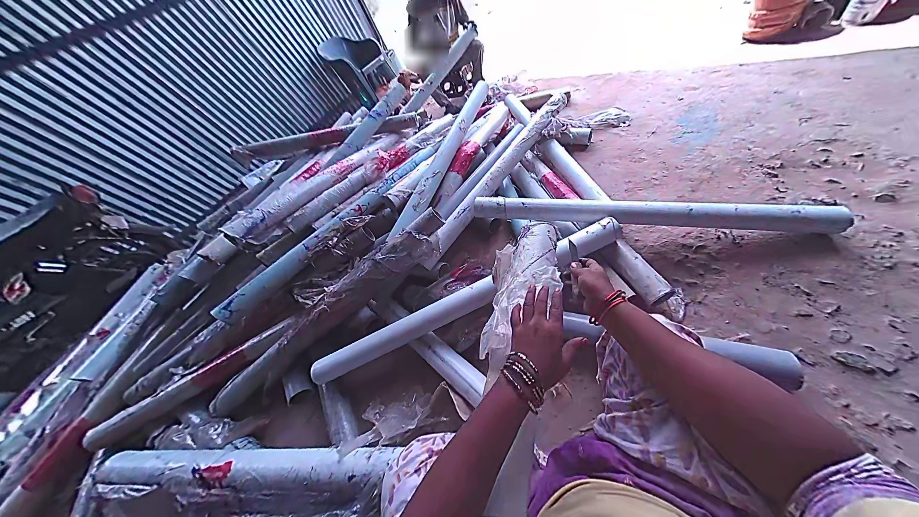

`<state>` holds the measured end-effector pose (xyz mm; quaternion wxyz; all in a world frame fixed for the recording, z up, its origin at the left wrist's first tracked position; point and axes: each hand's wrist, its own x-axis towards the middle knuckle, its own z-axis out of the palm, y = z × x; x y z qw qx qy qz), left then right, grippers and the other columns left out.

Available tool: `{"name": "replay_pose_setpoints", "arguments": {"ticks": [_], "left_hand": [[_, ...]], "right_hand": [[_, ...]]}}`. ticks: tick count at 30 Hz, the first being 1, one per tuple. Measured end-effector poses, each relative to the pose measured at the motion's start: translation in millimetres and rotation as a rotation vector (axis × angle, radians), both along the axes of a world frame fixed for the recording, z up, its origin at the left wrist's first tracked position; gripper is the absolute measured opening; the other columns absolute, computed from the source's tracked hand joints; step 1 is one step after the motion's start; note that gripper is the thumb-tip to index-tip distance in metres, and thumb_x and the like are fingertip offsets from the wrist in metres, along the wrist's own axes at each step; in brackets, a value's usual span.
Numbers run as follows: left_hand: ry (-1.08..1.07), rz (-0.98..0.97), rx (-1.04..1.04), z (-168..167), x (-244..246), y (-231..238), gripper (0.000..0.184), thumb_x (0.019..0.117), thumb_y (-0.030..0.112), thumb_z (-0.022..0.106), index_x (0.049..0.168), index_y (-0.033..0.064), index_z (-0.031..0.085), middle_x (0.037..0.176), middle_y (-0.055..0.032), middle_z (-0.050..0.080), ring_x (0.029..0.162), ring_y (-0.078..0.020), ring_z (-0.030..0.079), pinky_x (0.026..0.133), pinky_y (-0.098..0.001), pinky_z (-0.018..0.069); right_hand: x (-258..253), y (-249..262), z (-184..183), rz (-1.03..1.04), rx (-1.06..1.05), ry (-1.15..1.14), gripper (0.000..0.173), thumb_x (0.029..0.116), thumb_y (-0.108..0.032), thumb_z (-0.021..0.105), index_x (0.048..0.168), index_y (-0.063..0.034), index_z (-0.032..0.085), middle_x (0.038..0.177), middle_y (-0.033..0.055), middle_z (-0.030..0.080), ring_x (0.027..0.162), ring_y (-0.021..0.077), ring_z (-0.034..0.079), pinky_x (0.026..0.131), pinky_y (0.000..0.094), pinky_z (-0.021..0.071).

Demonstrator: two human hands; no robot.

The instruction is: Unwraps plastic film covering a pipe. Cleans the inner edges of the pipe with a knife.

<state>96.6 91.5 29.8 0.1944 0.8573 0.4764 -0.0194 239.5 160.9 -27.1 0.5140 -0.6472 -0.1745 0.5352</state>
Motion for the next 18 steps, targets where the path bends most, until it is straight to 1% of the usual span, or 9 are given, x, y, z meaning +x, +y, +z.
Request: {"name": "replay_pose_setpoints", "arguments": {"ticks": [1, 4, 7, 9, 10, 12, 14, 16, 18], "left_hand": [[0.093, 0.016, -0.071, 5, 13, 7, 0.087, 0.1004, 0.046, 0.062, 0.163, 0.0022, 0.022, 0.170, -0.0207, 0.018, 0.159, -0.0372, 0.009, 0.124, -0.0596, 0.0151], [0.203, 0.097, -0.051, 1, 34, 20, 0.093, 0.0998, 0.046, 0.063, 0.164, -0.0011, 0.013, 0.171, -0.0237, 0.010, 0.160, -0.0367, 0.006, 0.124, -0.0600, 0.0124], [0.294, 0.255, -0.038, -5, 34, 40, 0.101, 0.0972, 0.044, 0.068, 0.164, -0.0018, 0.008, 0.169, -0.0269, 0.014, 0.158, -0.0401, 0.013, 0.123, -0.0591, 0.0197], [0.346, 0.301, -0.019, -6, 27, 52, 0.098, 0.0957, 0.043, 0.071, 0.163, -0.0005, 0.015, 0.161, -0.0276, 0.034, 0.148, -0.0423, 0.036, 0.114, -0.0565, 0.0365], [0.369, 0.305, -0.029, -4, 22, 57, 0.091, 0.0974, 0.040, 0.070, 0.163, 0.0009, 0.020, 0.158, -0.0269, 0.040, 0.145, -0.0425, 0.041, 0.111, -0.0560, 0.0399], [0.333, 0.316, -0.053, -6, 15, 61, 0.069, 0.1007, 0.033, 0.066, 0.157, 0.0032, 0.040, 0.151, -0.0240, 0.049, 0.139, -0.0401, 0.048, 0.110, -0.0542, 0.0422], [0.175, 0.378, -0.095, -13, 7, 63, 0.044, 0.1038, 0.028, 0.062, 0.139, 0.0021, 0.060, 0.137, -0.0217, 0.062, 0.132, -0.0365, 0.057, 0.111, -0.0519, 0.0431], [0.035, 0.468, -0.131, -19, -3, 66, 0.038, 0.1034, 0.029, 0.063, 0.128, -0.0005, 0.067, 0.125, -0.0226, 0.069, 0.123, -0.0364, 0.064, 0.108, -0.0531, 0.0458], [-0.017, 0.534, -0.156, -24, -9, 67, 0.038, 0.1048, 0.030, 0.061, 0.126, -0.0015, 0.067, 0.122, -0.0240, 0.069, 0.120, -0.0379, 0.065, 0.106, -0.0553, 0.0462]], "right_hand": [[-1, -3, 4, -0.007, 0.045, 0.067, 0.032, 0.1103, -0.009, 0.042, 0.141, -0.0002, 0.043, 0.102, 0.0121, 0.056, 0.078, 0.0150, 0.057, 0.069, 0.0301, 0.0499], [-3, -7, 13, -0.040, 0.194, 0.203, 0.028, 0.1101, -0.007, 0.042, 0.137, 0.0010, 0.044, 0.094, 0.0083, 0.057, 0.069, 0.0091, 0.060, 0.062, 0.0229, 0.0509], [1, -3, 10, -0.055, 0.142, 0.111, 0.027, 0.1101, -0.007, 0.042, 0.135, 0.0016, 0.047, 0.095, 0.0082, 0.055, 0.071, 0.0098, 0.054, 0.063, 0.0239, 0.0455], [3, 1, 8, -0.013, 0.042, 0.071, 0.030, 0.1108, -0.010, 0.042, 0.138, 0.0009, 0.047, 0.096, 0.0092, 0.053, 0.073, 0.0128, 0.050, 0.066, 0.0280, 0.0433], [0, 2, 8, 0.008, 0.018, 0.095, 0.030, 0.1110, -0.011, 0.041, 0.139, -0.0005, 0.046, 0.095, 0.0086, 0.053, 0.071, 0.0130, 0.050, 0.064, 0.0284, 0.0435], [-2, -1, 12, 0.051, 0.036, 0.207, 0.029, 0.1120, -0.015, 0.040, 0.138, -0.0042, 0.045, 0.093, 0.0092, 0.055, 0.072, 0.0159, 0.058, 0.064, 0.0315, 0.0504], [-2, -6, 19, 0.083, 0.096, 0.277, 0.032, 0.1130, -0.016, 0.038, 0.142, -0.0054, 0.043, 0.101, 0.0140, 0.061, 0.080, 0.0214, 0.066, 0.068, 0.0363, 0.0557], [-2, -8, 23, 0.082, 0.159, 0.235, 0.034, 0.1131, -0.014, 0.037, 0.145, -0.0028, 0.041, 0.106, 0.0150, 0.061, 0.082, 0.0198, 0.065, 0.070, 0.0345, 0.0546], [-1, -8, 21, 0.043, 0.172, 0.171, 0.035, 0.1129, -0.014, 0.038, 0.144, 0.0005, 0.040, 0.110, 0.0155, 0.058, 0.081, 0.0168, 0.064, 0.071, 0.0307, 0.0542]]}}
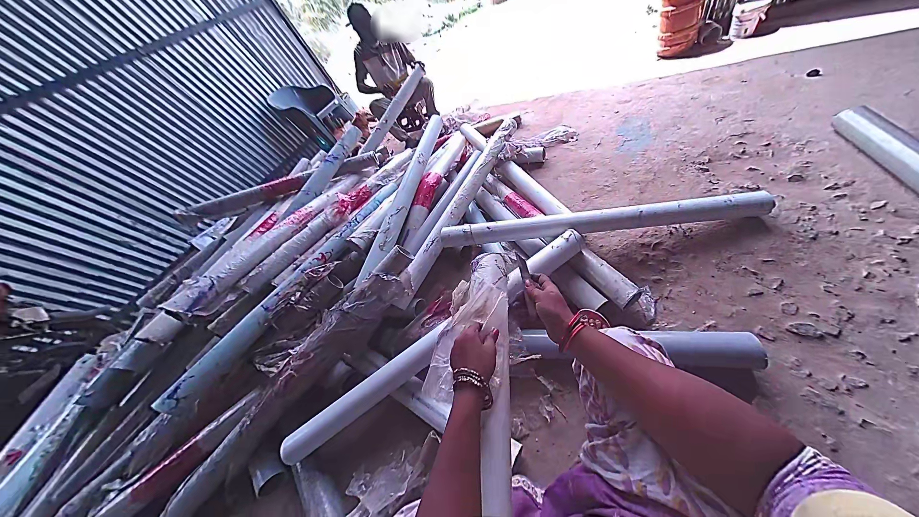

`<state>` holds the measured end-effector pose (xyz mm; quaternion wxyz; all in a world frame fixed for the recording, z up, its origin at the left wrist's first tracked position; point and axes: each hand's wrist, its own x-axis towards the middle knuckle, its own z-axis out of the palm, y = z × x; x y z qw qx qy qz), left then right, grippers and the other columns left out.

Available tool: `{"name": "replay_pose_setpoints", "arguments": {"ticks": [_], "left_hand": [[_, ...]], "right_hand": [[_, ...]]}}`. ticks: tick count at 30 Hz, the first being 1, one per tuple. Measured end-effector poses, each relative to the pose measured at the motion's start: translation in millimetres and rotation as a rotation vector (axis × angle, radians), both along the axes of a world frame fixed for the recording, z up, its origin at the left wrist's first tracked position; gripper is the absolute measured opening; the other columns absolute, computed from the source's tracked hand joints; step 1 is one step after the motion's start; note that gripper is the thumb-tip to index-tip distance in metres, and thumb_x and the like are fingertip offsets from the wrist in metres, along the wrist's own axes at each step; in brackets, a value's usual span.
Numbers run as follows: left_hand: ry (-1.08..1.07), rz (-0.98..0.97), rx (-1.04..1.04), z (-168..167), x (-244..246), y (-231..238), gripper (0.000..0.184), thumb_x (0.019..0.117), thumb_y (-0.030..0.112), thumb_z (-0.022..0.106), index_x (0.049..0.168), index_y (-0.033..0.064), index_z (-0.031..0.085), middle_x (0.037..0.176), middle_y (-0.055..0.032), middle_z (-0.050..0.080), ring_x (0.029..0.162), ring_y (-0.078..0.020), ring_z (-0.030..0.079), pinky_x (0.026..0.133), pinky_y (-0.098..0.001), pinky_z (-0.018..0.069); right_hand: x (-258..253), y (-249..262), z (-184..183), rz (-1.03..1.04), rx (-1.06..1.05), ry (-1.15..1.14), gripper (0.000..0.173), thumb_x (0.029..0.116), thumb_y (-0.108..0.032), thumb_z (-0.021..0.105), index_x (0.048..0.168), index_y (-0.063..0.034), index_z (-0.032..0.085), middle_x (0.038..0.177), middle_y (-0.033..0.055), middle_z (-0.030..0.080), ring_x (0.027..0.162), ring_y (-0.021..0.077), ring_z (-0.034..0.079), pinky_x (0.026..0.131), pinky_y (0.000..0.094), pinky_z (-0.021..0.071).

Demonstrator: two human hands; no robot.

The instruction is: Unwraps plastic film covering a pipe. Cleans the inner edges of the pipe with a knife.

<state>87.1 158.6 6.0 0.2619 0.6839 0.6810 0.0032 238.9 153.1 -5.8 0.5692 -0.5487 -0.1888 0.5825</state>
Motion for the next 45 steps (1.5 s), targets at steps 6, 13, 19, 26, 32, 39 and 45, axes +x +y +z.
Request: {"name": "replay_pose_setpoints", "arguments": {"ticks": [6, 13, 19, 26, 32, 39, 45], "left_hand": [[-0.060, 0.013, -0.074, 4, -17, 9, 0.044, 0.1081, 0.034, 0.053, 0.129, -0.0024, 0.064, 0.125, -0.0260, 0.067, 0.122, -0.0393, 0.063, 0.107, -0.0568, 0.0451], [-0.598, 0.150, 0.306, -28, -43, 7, 0.025, 0.1033, 0.014, 0.060, 0.090, -0.0067, 0.066, 0.077, -0.0113, 0.061, 0.074, -0.0186, 0.059, 0.078, -0.0414, 0.0491], [-1.043, 0.449, 0.516, -28, -31, -2, 0.024, 0.0985, -0.003, 0.057, 0.075, 0.0008, 0.058, 0.062, 0.0044, 0.053, 0.059, 0.0001, 0.054, 0.063, -0.0181, 0.0490], [-1.114, 0.587, 0.509, -33, -21, -4, 0.030, 0.0997, -0.004, 0.056, 0.071, 0.0025, 0.053, 0.060, 0.0024, 0.049, 0.056, -0.0032, 0.051, 0.060, -0.0188, 0.0465], [-1.158, 0.642, 0.534, -39, -18, -3, 0.030, 0.0990, -0.006, 0.057, 0.070, 0.0026, 0.053, 0.061, 0.0025, 0.050, 0.058, -0.0028, 0.052, 0.062, -0.0188, 0.0478], [-1.327, 0.733, 0.563, -35, -17, -6, 0.028, 0.1023, -0.005, 0.050, 0.075, 0.0025, 0.053, 0.065, 0.0010, 0.055, 0.060, -0.0041, 0.057, 0.063, -0.0203, 0.0531], [-1.411, 0.834, 0.533, -29, -15, -7, 0.027, 0.1048, -0.001, 0.048, 0.079, 0.0027, 0.053, 0.067, -0.0010, 0.056, 0.060, -0.0063, 0.059, 0.062, -0.0225, 0.0545]], "right_hand": [[-2, 12, 1, 0.134, -0.134, -0.141, 0.038, 0.1030, -0.002, 0.053, 0.138, 0.0033, 0.042, 0.101, 0.0132, 0.057, 0.074, 0.0148, 0.057, 0.065, 0.0280, 0.0487], [11, 46, -19, 0.228, -0.003, -0.297, 0.032, 0.0975, 0.003, 0.062, 0.129, 0.0036, 0.057, 0.111, 0.0138, 0.061, 0.084, 0.0132, 0.055, 0.076, 0.0284, 0.0469], [-5, 39, -29, 0.427, 0.123, -0.459, 0.035, 0.1024, -0.005, 0.058, 0.137, 0.0017, 0.056, 0.110, 0.0149, 0.064, 0.084, 0.0142, 0.058, 0.078, 0.0302, 0.0491], [-2, 10, -2, 0.722, 0.029, -1.022, 0.034, 0.1057, -0.020, 0.054, 0.134, 0.0001, 0.055, 0.116, 0.0242, 0.066, 0.111, 0.0387, 0.064, 0.096, 0.0554, 0.0480], [5, -5, 11, 0.808, -0.066, -1.216, 0.034, 0.1038, -0.020, 0.056, 0.133, -0.0021, 0.058, 0.121, 0.0243, 0.066, 0.118, 0.0410, 0.063, 0.095, 0.0592, 0.0483], [-6, 14, 8, 0.830, 0.036, -1.279, 0.032, 0.1012, -0.016, 0.058, 0.129, -0.0011, 0.060, 0.123, 0.0245, 0.066, 0.118, 0.0418, 0.063, 0.095, 0.0607, 0.0483], [8, 7, 6, 0.814, 0.011, -1.163, 0.032, 0.1036, -0.020, 0.058, 0.127, 0.0006, 0.062, 0.119, 0.0251, 0.066, 0.115, 0.0410, 0.063, 0.097, 0.0594, 0.0474]]}}
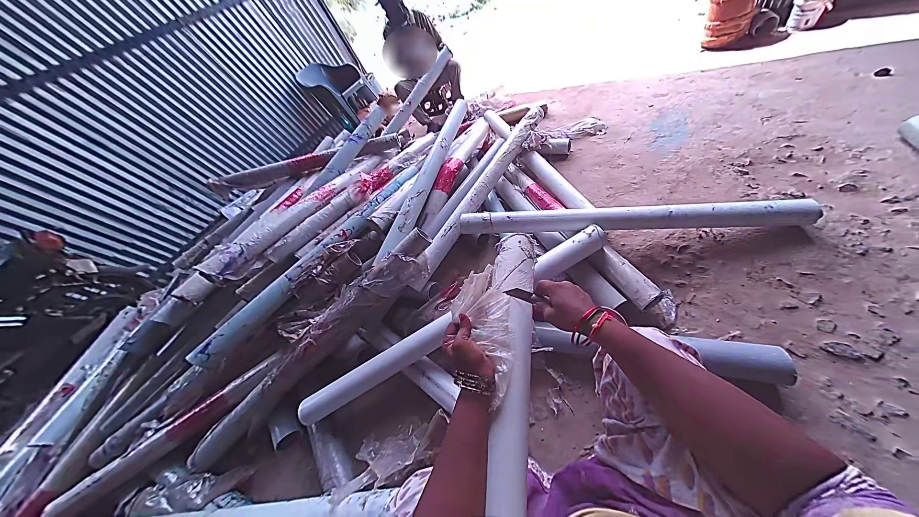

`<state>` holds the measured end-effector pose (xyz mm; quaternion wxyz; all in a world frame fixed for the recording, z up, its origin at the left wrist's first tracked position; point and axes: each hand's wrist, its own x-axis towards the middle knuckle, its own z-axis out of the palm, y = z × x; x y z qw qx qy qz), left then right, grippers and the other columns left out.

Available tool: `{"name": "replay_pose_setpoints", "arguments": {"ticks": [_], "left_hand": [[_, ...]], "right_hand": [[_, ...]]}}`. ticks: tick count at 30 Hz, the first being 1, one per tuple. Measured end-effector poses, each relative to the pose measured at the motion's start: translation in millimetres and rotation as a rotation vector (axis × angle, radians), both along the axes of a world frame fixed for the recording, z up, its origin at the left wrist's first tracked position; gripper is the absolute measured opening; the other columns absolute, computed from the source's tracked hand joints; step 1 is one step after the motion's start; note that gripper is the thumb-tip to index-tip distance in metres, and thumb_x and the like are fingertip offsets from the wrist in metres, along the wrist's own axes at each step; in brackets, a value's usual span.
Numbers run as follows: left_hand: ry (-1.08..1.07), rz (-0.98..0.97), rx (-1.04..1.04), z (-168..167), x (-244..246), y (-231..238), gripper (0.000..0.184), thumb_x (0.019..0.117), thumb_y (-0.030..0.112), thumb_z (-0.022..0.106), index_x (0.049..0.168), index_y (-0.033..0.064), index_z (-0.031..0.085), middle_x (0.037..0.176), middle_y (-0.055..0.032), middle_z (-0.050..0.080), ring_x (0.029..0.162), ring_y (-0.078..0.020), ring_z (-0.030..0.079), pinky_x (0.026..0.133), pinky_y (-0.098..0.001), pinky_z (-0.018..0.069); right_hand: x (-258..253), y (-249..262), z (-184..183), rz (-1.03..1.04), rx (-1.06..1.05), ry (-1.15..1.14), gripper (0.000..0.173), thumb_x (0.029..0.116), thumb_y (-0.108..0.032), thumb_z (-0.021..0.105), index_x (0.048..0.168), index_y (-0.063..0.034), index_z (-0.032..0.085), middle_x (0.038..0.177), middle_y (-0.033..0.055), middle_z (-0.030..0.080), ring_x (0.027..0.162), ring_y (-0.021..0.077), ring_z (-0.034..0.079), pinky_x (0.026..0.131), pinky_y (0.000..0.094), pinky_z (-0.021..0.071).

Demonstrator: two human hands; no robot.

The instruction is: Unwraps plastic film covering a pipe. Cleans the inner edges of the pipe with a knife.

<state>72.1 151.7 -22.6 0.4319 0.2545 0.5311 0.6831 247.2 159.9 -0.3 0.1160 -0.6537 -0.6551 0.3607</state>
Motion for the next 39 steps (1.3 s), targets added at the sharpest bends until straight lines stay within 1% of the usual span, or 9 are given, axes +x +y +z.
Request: {"name": "replay_pose_setpoints", "arguments": {"ticks": [7, 14, 18, 21, 24, 28, 33, 36, 39], "left_hand": [[-0.106, -0.003, -0.047, 5, 4, -2, 0.020, 0.1085, 0.007, 0.043, 0.094, 0.0012, 0.054, 0.079, -0.0057, 0.058, 0.071, -0.0119, 0.062, 0.070, -0.0290, 0.0563], [-0.082, -0.171, -0.199, -3, -8, 13, 0.020, 0.1089, 0.012, 0.045, 0.111, -0.0037, 0.057, 0.093, -0.0134, 0.064, 0.081, -0.0184, 0.065, 0.075, -0.0363, 0.0566], [0.410, -0.449, -0.413, 12, -23, 18, 0.018, 0.1056, 0.011, 0.057, 0.102, -0.0060, 0.061, 0.084, -0.0118, 0.061, 0.071, -0.0147, 0.058, 0.069, -0.0307, 0.0512], [1.017, -0.590, -0.515, 33, -36, 21, 0.033, 0.1053, 0.022, 0.061, 0.126, -0.0037, 0.063, 0.114, -0.0223, 0.068, 0.100, -0.0303, 0.066, 0.090, -0.0469, 0.0518], [1.433, -0.478, -0.529, 67, -22, 8, 0.050, 0.1018, 0.034, 0.065, 0.140, 0.0019, 0.060, 0.145, -0.0262, 0.053, 0.137, -0.0432, 0.048, 0.112, -0.0572, 0.0384], [1.555, -0.574, -0.210, 63, 7, -12, 0.045, 0.0996, 0.021, 0.065, 0.139, -0.0015, 0.061, 0.148, -0.0267, 0.051, 0.142, -0.0436, 0.044, 0.113, -0.0570, 0.0363], [1.795, -0.996, -0.452, 44, 61, -5, 0.069, 0.1082, 0.029, 0.048, 0.163, -0.0006, 0.018, 0.170, -0.0200, 0.018, 0.160, -0.0339, 0.013, 0.124, -0.0556, 0.0197], [1.748, -0.933, -0.519, 45, 57, 15, 0.087, 0.1036, 0.053, 0.054, 0.162, -0.0009, 0.020, 0.161, -0.0262, 0.037, 0.149, -0.0394, 0.037, 0.118, -0.0552, 0.0309], [1.571, -0.900, -0.488, 54, 37, 25, 0.070, 0.1037, 0.052, 0.055, 0.149, -0.0009, 0.049, 0.146, -0.0272, 0.052, 0.136, -0.0406, 0.051, 0.113, -0.0580, 0.0370]], "right_hand": [[-18, 3, 11, 0.036, 0.036, -0.102, 0.032, 0.1017, -0.016, 0.057, 0.130, -0.0010, 0.060, 0.123, 0.0252, 0.065, 0.119, 0.0423, 0.062, 0.095, 0.0610, 0.0483], [17, 0, -7, -0.187, 0.011, 0.176, 0.032, 0.1040, -0.022, 0.059, 0.124, 0.0019, 0.065, 0.118, 0.0233, 0.067, 0.112, 0.0355, 0.064, 0.100, 0.0538, 0.0467], [11, 9, -10, -0.214, -0.020, 0.160, 0.036, 0.1061, -0.022, 0.055, 0.134, 0.0004, 0.058, 0.125, 0.0246, 0.065, 0.119, 0.0376, 0.063, 0.104, 0.0549, 0.0453], [0, 11, -12, -0.182, -0.077, 0.099, 0.037, 0.1067, -0.024, 0.053, 0.136, -0.0012, 0.056, 0.128, 0.0241, 0.064, 0.122, 0.0380, 0.061, 0.103, 0.0562, 0.0456], [-8, 13, -14, -0.166, -0.137, 0.098, 0.042, 0.1074, -0.021, 0.050, 0.144, -0.0010, 0.050, 0.136, 0.0259, 0.060, 0.129, 0.0394, 0.058, 0.107, 0.0570, 0.0444], [-20, 25, -33, -0.508, -0.138, 0.610, 0.041, 0.1104, -0.014, 0.043, 0.149, -0.0021, 0.039, 0.121, 0.0239, 0.062, 0.096, 0.0313, 0.069, 0.083, 0.0449, 0.0566], [-25, 24, -24, -0.803, -0.062, 1.016, 0.042, 0.1104, -0.010, 0.043, 0.151, -0.0033, 0.033, 0.107, 0.0187, 0.059, 0.077, 0.0216, 0.063, 0.069, 0.0364, 0.0552], [-19, 21, -18, -0.758, 0.024, 1.040, 0.043, 0.1102, -0.007, 0.043, 0.150, 0.0010, 0.031, 0.110, 0.0205, 0.059, 0.078, 0.0198, 0.065, 0.071, 0.0340, 0.0569], [-10, 22, -17, -0.714, 0.067, 0.988, 0.041, 0.1081, -0.005, 0.047, 0.147, 0.0029, 0.038, 0.113, 0.0219, 0.061, 0.085, 0.0207, 0.063, 0.078, 0.0352, 0.0537]]}}
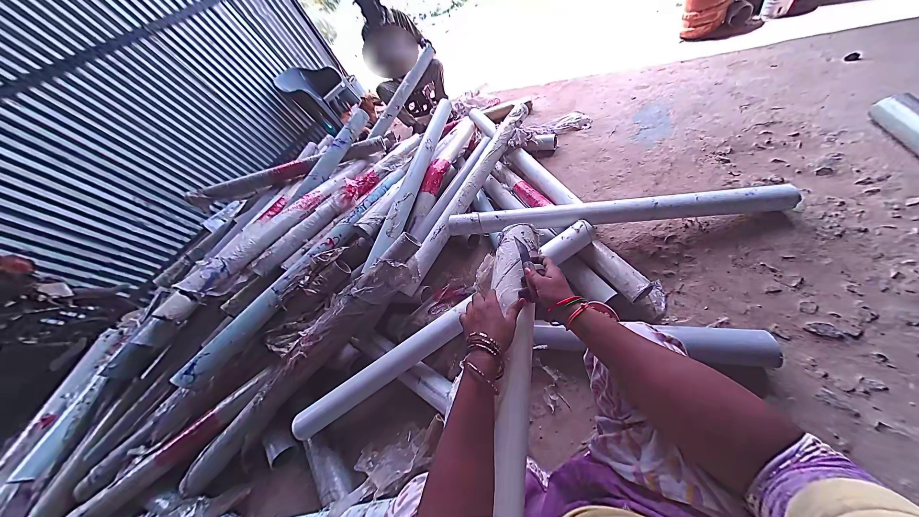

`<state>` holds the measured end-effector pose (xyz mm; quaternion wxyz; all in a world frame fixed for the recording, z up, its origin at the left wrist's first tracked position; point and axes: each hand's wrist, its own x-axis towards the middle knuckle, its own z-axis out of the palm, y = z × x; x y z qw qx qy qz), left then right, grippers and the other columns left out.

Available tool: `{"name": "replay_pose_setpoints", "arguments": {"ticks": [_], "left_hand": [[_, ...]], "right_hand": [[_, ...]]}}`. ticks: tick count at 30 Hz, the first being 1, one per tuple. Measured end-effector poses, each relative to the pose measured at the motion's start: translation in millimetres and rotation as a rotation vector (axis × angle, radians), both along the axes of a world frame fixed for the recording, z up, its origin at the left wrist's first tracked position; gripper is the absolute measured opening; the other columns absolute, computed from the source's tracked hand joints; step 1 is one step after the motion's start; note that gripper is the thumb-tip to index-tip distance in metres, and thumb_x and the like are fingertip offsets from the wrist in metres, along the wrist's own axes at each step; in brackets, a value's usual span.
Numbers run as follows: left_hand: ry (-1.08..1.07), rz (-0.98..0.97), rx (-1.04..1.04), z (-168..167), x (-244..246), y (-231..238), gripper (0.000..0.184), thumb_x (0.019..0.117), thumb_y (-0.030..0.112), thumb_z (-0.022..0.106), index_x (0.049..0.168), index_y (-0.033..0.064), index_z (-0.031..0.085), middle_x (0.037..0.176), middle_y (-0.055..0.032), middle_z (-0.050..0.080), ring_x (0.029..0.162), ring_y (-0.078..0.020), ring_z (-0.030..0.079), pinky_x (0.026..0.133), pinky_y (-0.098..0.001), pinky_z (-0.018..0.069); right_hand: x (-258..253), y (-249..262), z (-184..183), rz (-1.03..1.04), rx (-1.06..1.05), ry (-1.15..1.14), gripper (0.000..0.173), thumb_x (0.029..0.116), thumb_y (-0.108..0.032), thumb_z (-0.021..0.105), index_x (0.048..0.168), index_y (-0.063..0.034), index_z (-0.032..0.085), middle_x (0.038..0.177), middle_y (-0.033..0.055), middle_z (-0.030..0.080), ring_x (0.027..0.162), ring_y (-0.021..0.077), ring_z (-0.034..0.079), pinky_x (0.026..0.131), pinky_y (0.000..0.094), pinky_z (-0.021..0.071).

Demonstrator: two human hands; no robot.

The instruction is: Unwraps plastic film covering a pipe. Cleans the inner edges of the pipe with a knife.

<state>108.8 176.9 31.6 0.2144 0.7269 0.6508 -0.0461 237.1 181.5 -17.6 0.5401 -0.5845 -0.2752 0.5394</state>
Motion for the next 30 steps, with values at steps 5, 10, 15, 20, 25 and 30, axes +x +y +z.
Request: {"name": "replay_pose_setpoints", "arguments": {"ticks": [5, 10, 15, 20, 25, 30], "left_hand": [[-0.291, 0.090, 0.045, -3, -25, 7, 0.042, 0.1081, 0.032, 0.055, 0.123, -0.0050, 0.065, 0.115, -0.0257, 0.068, 0.112, -0.0387, 0.065, 0.102, -0.0564, 0.0450], [-0.254, 0.090, -0.010, -12, -24, 3, 0.044, 0.1069, 0.036, 0.057, 0.122, -0.0047, 0.067, 0.119, -0.0258, 0.068, 0.117, -0.0387, 0.064, 0.104, -0.0562, 0.0445], [-0.308, 0.176, 0.087, -34, -29, -3, 0.037, 0.1098, 0.026, 0.050, 0.112, -0.0068, 0.069, 0.110, -0.0255, 0.070, 0.110, -0.0378, 0.066, 0.101, -0.0545, 0.0465], [-0.407, 0.266, 0.156, -45, -30, -5, 0.035, 0.1096, 0.021, 0.051, 0.107, -0.0093, 0.068, 0.105, -0.0264, 0.069, 0.106, -0.0378, 0.066, 0.099, -0.0529, 0.0464], [-0.507, 0.310, 0.248, -52, -32, -5, 0.031, 0.1079, 0.017, 0.054, 0.103, -0.0085, 0.069, 0.097, -0.0237, 0.070, 0.098, -0.0343, 0.066, 0.095, -0.0510, 0.0474], [-0.684, 0.309, 0.357, -60, -32, -7, 0.025, 0.1044, 0.012, 0.058, 0.095, -0.0071, 0.070, 0.085, -0.0168, 0.068, 0.085, -0.0251, 0.064, 0.085, -0.0449, 0.0485]], "right_hand": [[10, -2, 0, 0.143, 0.072, -0.178, 0.035, 0.1053, -0.003, 0.052, 0.140, 0.0032, 0.048, 0.108, 0.0178, 0.062, 0.074, 0.0157, 0.062, 0.067, 0.0299, 0.0528], [15, -17, -1, 0.454, 0.081, -0.623, 0.043, 0.1045, -0.010, 0.051, 0.146, -0.0009, 0.049, 0.128, 0.0241, 0.064, 0.110, 0.0330, 0.066, 0.098, 0.0489, 0.0498], [13, -37, 15, 0.615, 0.042, -0.842, 0.044, 0.1049, -0.012, 0.052, 0.147, 0.0011, 0.048, 0.130, 0.0263, 0.063, 0.119, 0.0388, 0.062, 0.104, 0.0541, 0.0456], [4, -31, 16, 0.747, -0.026, -0.947, 0.041, 0.1064, -0.013, 0.051, 0.146, 0.0001, 0.049, 0.137, 0.0256, 0.059, 0.128, 0.0396, 0.058, 0.107, 0.0557, 0.0438], [-9, -27, 14, 0.811, -0.088, -1.027, 0.039, 0.1057, -0.017, 0.053, 0.143, -0.0046, 0.053, 0.131, 0.0243, 0.062, 0.124, 0.0406, 0.060, 0.100, 0.0589, 0.0471], [-4, -30, 25, 0.810, -0.100, -1.087, 0.040, 0.1044, -0.017, 0.054, 0.143, -0.0067, 0.056, 0.132, 0.0228, 0.063, 0.125, 0.0400, 0.061, 0.100, 0.0591, 0.0472]]}}
